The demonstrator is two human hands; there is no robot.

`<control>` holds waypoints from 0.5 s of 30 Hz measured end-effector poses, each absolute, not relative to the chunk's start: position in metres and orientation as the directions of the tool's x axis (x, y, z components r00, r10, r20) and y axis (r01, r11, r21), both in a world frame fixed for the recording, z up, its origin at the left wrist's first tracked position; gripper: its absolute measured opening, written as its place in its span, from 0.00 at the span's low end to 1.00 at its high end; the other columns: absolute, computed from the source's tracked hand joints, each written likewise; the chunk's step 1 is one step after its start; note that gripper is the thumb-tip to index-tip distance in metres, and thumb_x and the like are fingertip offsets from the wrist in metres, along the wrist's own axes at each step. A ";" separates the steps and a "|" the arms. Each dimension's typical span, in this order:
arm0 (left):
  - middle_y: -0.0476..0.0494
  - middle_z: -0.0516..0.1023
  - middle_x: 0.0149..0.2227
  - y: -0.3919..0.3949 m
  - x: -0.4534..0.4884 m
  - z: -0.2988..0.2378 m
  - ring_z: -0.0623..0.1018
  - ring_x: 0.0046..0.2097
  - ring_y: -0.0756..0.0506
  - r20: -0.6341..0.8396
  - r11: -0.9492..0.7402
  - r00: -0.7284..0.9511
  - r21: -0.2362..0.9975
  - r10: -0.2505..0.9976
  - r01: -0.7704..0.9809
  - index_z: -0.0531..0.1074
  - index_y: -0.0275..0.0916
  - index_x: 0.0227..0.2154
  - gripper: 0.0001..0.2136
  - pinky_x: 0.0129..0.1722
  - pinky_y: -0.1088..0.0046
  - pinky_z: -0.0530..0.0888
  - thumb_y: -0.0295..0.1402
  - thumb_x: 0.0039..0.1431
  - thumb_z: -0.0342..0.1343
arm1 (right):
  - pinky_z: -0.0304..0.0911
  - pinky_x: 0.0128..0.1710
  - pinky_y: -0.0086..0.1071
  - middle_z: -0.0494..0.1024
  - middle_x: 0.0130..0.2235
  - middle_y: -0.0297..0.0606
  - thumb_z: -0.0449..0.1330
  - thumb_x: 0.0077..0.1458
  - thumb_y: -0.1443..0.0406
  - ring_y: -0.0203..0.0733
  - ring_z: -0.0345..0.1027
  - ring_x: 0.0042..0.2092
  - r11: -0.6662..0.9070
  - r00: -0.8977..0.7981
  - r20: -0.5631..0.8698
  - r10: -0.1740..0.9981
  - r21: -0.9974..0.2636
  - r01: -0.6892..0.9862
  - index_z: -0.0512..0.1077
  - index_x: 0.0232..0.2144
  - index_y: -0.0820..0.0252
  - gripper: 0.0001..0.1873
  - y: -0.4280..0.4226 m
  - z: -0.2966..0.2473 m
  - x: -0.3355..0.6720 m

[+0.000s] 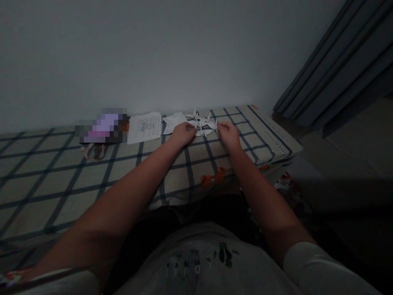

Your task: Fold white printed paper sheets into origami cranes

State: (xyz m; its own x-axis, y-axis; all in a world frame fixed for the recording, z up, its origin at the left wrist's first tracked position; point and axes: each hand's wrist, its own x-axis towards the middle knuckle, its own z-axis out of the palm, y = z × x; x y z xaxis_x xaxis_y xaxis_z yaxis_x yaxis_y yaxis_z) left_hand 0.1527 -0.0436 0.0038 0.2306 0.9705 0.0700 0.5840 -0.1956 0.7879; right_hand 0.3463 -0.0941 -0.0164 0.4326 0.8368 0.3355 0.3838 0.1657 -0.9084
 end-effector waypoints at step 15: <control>0.43 0.79 0.32 -0.049 0.133 0.005 0.75 0.32 0.45 0.293 -0.523 0.437 0.560 0.850 0.643 0.79 0.39 0.41 0.15 0.37 0.70 0.69 0.28 0.48 0.61 | 0.50 0.27 0.27 0.65 0.22 0.27 0.59 0.51 0.57 0.33 0.57 0.25 0.146 0.419 0.321 0.849 -0.906 0.398 0.76 0.33 0.62 0.14 -0.094 -0.019 0.344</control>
